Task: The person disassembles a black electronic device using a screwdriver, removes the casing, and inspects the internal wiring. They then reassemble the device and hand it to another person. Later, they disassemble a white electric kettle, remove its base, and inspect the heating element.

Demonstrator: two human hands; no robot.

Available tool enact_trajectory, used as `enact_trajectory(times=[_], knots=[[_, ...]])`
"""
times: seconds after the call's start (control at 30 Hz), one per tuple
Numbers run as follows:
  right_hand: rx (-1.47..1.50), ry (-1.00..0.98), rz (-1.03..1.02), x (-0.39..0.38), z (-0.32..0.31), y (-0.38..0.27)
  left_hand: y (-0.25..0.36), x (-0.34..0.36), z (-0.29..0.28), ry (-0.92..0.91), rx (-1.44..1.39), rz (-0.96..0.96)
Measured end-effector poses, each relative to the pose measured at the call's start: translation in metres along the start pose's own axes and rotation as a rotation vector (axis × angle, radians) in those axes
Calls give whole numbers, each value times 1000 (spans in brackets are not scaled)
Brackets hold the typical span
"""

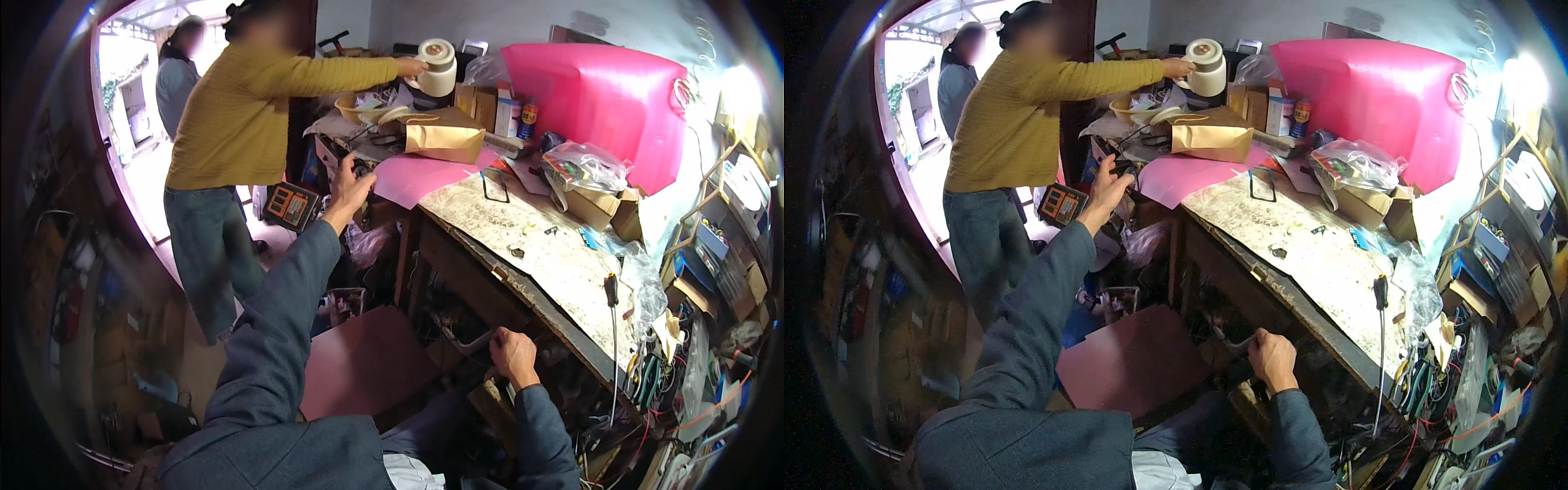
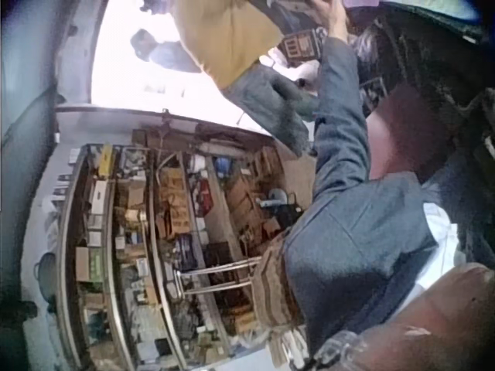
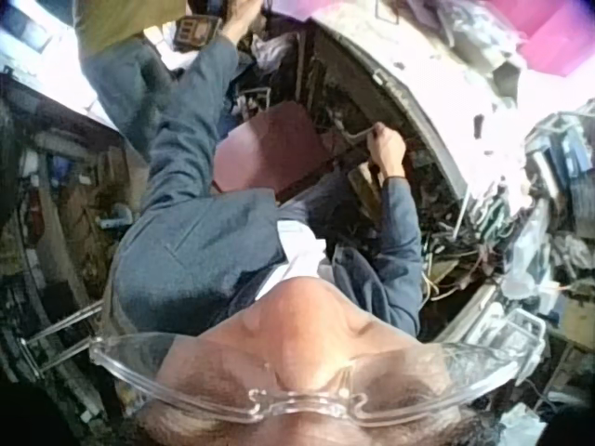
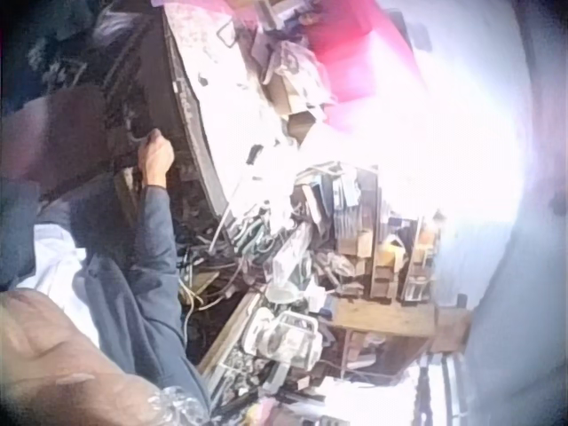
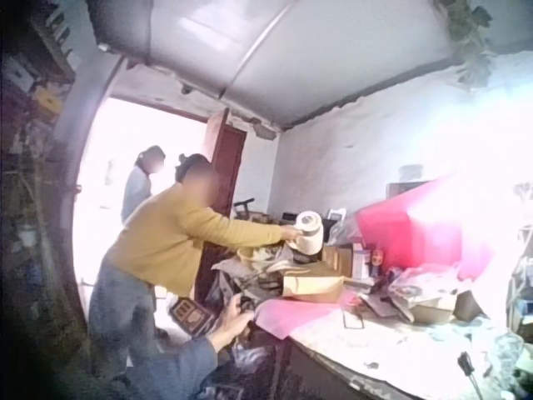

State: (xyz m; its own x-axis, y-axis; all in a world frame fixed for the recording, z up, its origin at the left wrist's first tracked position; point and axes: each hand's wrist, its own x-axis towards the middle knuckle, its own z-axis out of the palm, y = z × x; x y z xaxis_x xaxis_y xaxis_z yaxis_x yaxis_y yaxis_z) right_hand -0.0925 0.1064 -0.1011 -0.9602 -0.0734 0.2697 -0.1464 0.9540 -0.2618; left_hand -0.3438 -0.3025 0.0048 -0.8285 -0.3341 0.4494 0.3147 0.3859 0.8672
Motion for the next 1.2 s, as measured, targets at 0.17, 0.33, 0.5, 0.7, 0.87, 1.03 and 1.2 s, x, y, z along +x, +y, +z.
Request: enact_trajectory(times=[0.17, 0.33, 0.5, 0.7, 0.87, 1.03, 1.2], knots=[[2, -24, 13, 0, -1, 0, 22, 28, 2, 31, 53, 97], [15, -13, 11, -2, -2, 1, 34, 48, -15, 81, -96, 57], [-1, -9, 10, -3, -5, -4, 29, 70, -65, 212, -230, 43], [0, 33, -55, -3, 0, 0, -13, 90, -131, 335, -479, -170], [-28, 40, -35, -3, 0, 4, -55, 101, -173, 270, -634, -230], [-2, 55, -23, -5, 2, 5, -96, 112, -216, 294, -898, -242], [5, 26, -16, -3, 5, 5, -78, 84, -237, 167, -877, -270]])
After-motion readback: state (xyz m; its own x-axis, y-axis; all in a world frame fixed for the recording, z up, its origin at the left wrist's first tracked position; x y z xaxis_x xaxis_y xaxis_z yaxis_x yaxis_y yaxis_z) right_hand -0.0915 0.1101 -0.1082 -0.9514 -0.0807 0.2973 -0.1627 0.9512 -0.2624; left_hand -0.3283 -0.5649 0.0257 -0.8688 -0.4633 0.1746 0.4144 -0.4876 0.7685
